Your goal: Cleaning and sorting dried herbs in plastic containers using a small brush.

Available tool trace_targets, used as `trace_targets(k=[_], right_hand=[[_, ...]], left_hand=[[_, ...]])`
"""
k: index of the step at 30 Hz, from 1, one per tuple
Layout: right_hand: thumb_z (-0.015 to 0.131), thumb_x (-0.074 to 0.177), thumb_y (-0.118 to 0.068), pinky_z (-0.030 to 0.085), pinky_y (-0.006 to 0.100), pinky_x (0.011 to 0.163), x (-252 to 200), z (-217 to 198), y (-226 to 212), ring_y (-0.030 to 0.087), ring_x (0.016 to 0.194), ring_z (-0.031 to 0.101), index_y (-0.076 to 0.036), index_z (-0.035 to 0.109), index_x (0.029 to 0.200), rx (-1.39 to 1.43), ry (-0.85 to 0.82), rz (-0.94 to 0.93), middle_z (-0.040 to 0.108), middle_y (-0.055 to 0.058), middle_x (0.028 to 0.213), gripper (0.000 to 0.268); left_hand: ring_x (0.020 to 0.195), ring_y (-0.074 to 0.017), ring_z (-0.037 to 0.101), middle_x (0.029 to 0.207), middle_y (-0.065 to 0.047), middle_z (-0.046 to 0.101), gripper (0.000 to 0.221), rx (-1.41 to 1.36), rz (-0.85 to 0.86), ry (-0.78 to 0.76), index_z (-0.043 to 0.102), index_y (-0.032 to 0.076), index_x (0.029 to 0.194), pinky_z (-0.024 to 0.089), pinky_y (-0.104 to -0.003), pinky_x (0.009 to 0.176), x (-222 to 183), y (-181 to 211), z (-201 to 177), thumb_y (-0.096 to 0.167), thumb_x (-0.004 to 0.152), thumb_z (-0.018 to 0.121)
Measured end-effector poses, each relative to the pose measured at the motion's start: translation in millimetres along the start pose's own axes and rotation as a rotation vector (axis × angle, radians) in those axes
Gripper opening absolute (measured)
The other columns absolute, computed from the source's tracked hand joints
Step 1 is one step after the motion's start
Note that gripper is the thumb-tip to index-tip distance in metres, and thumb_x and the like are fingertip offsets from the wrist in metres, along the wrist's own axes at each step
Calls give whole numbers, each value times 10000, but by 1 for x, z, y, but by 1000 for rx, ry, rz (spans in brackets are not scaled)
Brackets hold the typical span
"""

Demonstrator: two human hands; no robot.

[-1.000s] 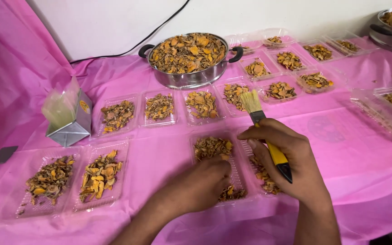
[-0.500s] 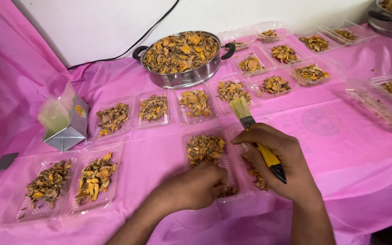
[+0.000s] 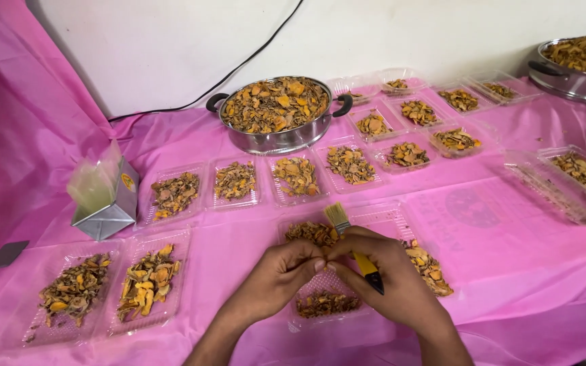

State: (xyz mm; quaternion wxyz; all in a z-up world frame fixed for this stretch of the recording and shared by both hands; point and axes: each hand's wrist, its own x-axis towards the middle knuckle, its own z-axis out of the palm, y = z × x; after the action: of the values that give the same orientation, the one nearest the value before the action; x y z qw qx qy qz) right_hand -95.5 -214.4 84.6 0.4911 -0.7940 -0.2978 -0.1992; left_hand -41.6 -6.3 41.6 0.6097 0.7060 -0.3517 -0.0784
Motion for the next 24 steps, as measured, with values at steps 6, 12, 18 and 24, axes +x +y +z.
trace_targets(k=[6,12,18,24], right_hand=[[703,881,-81,435,266,651,-1,15,8,114,655,535,-113,716,863,34,34,147,561,-9,723,39],[705,857,-39,440,257,627,-4,26,16,103,637,545,-107,725,882,2,95,198,608,-8,741,75],[550,1010,-233,483,261,908,-6,24,-13,143,1025,689,-67,702,1081,82,271,109,729,43,1052,236],[411,997,-430,518,229,397,-37,45,-15,76,527,669,-135,714,1013,-150,536,93,736,-12,723,423]], left_hand=[[815,-101,523,877,11,571,183,-42,22,3,650,92,959,434,-245,718,-2,-4,-2,249,1041,605],[751,-67,486,842,26,563,102,-107,-87,53,651,92,974,395,-237,656,-6,-9,3,19,1022,599],[660,-39,402,743,60,477,194,-140,-74,114,583,132,872,316,-240,575,-1,-22,-2,-35,969,566],[688,-77,480,825,-2,625,201,-200,-103,187,704,65,975,353,-244,613,2,-7,-15,-73,955,558]])
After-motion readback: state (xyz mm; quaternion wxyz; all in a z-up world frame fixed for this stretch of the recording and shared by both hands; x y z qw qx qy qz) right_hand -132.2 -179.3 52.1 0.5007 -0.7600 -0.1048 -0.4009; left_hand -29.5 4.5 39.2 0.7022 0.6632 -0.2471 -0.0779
